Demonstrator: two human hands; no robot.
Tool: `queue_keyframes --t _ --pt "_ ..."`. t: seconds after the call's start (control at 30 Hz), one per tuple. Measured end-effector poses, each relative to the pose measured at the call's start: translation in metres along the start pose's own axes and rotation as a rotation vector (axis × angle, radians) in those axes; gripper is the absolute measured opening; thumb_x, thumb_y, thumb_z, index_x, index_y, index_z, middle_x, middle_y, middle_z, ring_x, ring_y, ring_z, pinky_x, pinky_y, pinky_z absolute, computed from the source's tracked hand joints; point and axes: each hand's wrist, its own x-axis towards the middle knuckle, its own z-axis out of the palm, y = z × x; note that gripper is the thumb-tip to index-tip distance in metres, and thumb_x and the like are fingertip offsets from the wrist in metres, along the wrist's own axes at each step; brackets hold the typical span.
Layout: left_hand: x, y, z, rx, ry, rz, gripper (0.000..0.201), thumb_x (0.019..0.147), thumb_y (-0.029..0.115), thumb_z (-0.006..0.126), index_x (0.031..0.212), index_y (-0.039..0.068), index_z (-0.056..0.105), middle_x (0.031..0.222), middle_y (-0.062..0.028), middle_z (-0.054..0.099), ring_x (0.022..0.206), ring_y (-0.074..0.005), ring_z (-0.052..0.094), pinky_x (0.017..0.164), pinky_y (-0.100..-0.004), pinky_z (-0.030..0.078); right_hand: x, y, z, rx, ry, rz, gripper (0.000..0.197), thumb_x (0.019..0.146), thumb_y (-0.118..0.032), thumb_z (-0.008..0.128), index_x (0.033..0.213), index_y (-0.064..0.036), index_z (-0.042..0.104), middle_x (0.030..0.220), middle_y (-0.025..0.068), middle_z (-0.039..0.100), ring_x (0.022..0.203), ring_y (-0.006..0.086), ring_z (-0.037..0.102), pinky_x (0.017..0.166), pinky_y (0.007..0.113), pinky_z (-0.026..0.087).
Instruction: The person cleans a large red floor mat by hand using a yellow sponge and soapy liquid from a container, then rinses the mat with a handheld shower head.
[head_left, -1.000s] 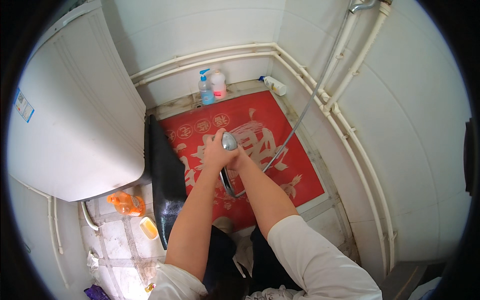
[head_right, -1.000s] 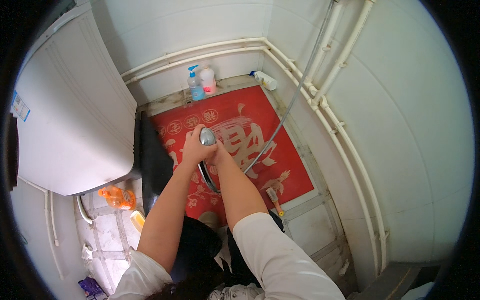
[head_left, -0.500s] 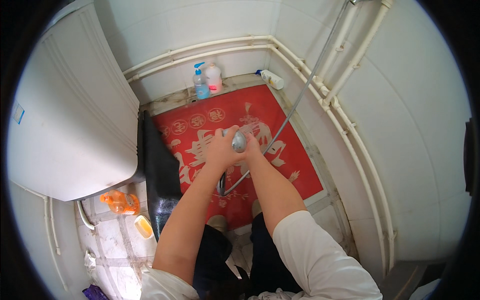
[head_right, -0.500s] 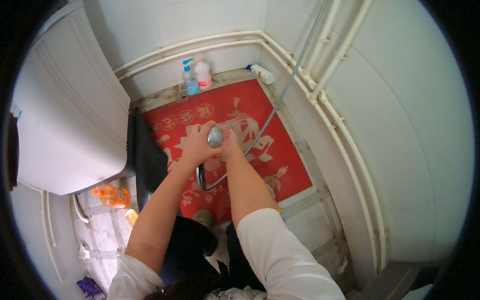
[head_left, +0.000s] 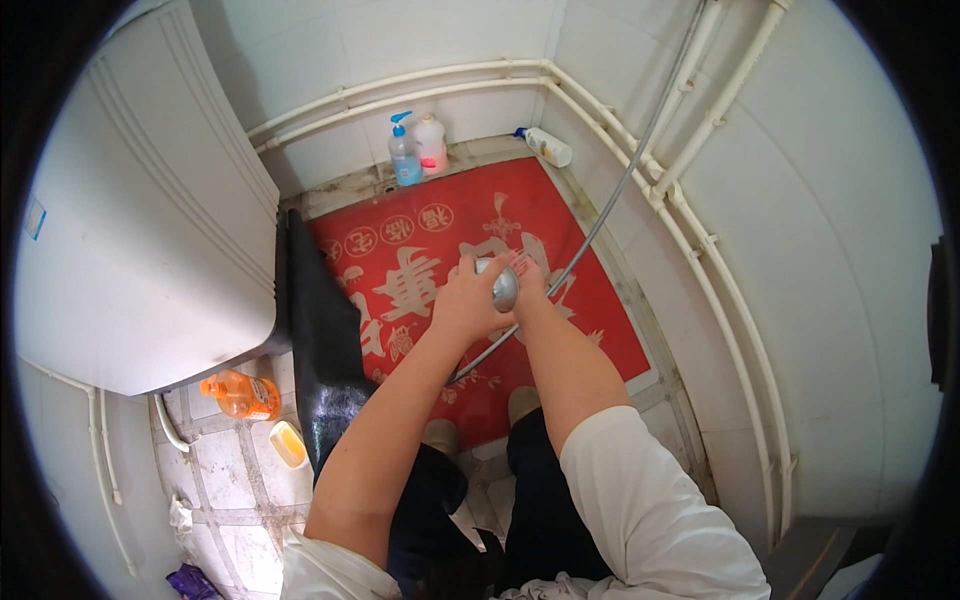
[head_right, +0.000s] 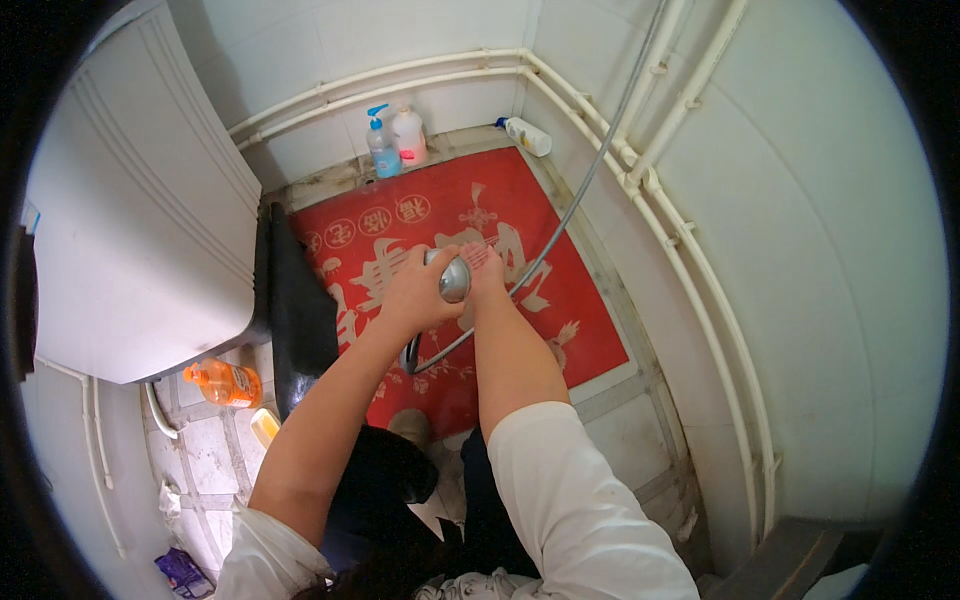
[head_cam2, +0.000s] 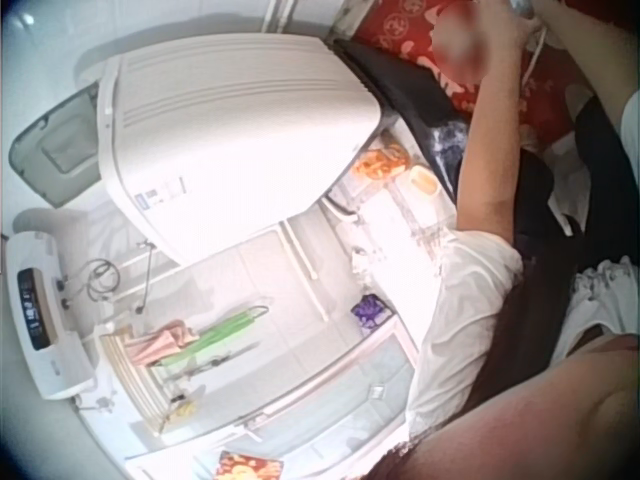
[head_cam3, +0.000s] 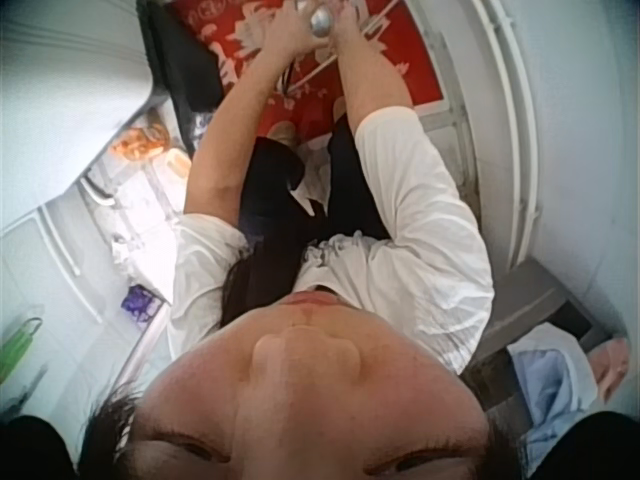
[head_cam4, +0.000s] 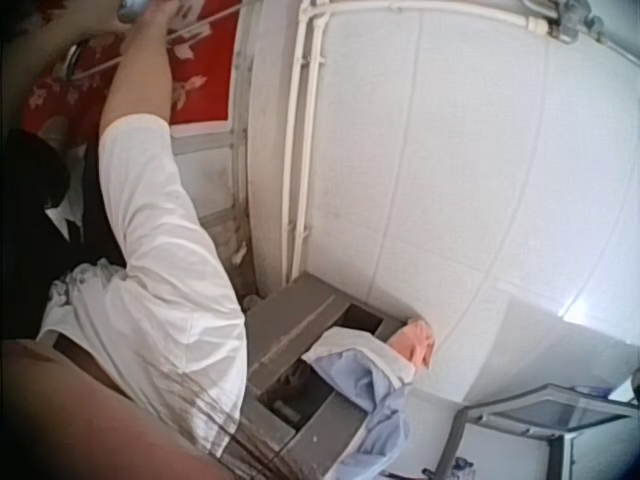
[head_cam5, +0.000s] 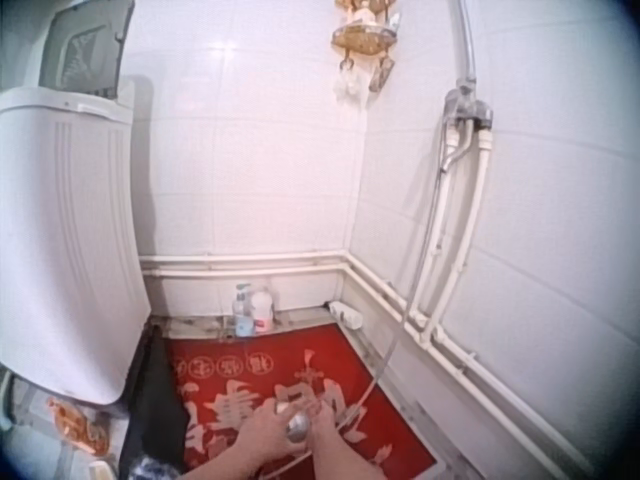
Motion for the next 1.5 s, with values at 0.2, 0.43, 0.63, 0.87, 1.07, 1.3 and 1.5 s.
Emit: queue_keyframes --t 0.2,0.43,0.63,0.87,1.07,1.3,1.5 --pt "-0.006 -0.007 -0.001 0.016 0.018 0.024 0.067 0.054 0.028 0.068 0.116 0.019 0.045 0.106 -0.0203 0.045 0.093 -0.0359 0.051 0.078 -0.0413 0.044 -0.010 0.007 0.010 -0.030 -0.137 0.070 0.027 0.088 -0.027 0.035 0.087 -0.0028 0.047 0.087 0.0099 0.054 0.081 0.0229 0.053 0.074 0.037 0.045" --pt "-0.002 -0.006 0.006 0.040 0.037 0.050 0.070 0.054 0.028 0.070 0.118 0.022 0.042 0.108 -0.0168 0.042 0.095 -0.0341 0.049 0.072 -0.0415 0.048 0.012 -0.014 -0.003 -0.152 -0.167 0.021 0.015 0.084 -0.019 0.046 0.080 -0.0048 0.049 0.078 0.0072 0.055 0.077 0.0215 0.054 0.072 0.033 0.046" --pt "-0.009 -0.019 -0.011 0.147 -0.053 -0.122 0.072 0.054 0.029 0.070 0.119 0.024 0.039 0.109 -0.0173 0.040 0.094 -0.0345 0.050 0.076 -0.0415 0.046 -0.050 0.024 0.059 -0.374 -0.196 0.280 0.016 0.085 -0.022 0.046 0.086 -0.0077 0.052 0.084 0.0071 0.058 0.087 0.0209 0.056 0.077 0.034 0.046" --pt "0.022 -0.060 0.028 -0.128 0.347 -0.414 0.072 0.054 0.032 0.072 0.118 0.023 0.040 0.111 -0.0159 0.040 0.094 -0.0340 0.049 0.077 -0.0410 0.045 -0.054 0.048 0.068 -0.526 -0.276 0.386 0.059 0.086 -0.054 0.025 0.118 -0.0078 0.042 0.115 0.0096 0.050 0.102 0.0227 0.050 0.087 0.037 0.039" --pt "0.010 -0.093 0.038 -0.215 0.445 -0.782 0.078 0.054 0.034 0.073 0.122 0.021 0.036 0.116 -0.0164 0.037 0.103 -0.0335 0.044 0.079 -0.0412 0.044 -0.109 0.086 0.101 -0.837 -0.069 0.105 0.068 0.085 -0.058 0.024 0.117 -0.0025 0.046 0.111 0.0102 0.053 0.100 0.0223 0.050 0.085 0.032 0.038" --pt "-0.006 -0.064 0.025 -0.461 0.697 -0.861 0.079 0.058 0.031 0.072 0.125 0.021 0.030 0.119 -0.0165 0.030 0.112 -0.0329 0.035 0.080 -0.0409 0.044 -0.077 0.094 0.076 -1.243 -0.171 -0.109 0.087 0.079 -0.067 0.020 0.109 0.0083 0.050 0.104 0.0187 0.055 0.096 0.0248 0.052 0.080 0.033 0.039" --pt "0.004 -0.060 0.023 -0.450 0.953 -0.767 0.060 0.055 0.015 0.076 0.108 0.007 0.051 0.094 -0.0091 0.057 0.087 -0.0226 0.055 0.077 -0.0331 0.044 -0.055 0.096 0.068 -1.305 -0.112 -0.415 0.083 0.082 -0.063 0.015 0.079 0.0068 0.059 0.070 0.0198 0.058 0.068 0.0309 0.056 0.062 0.039 0.041"
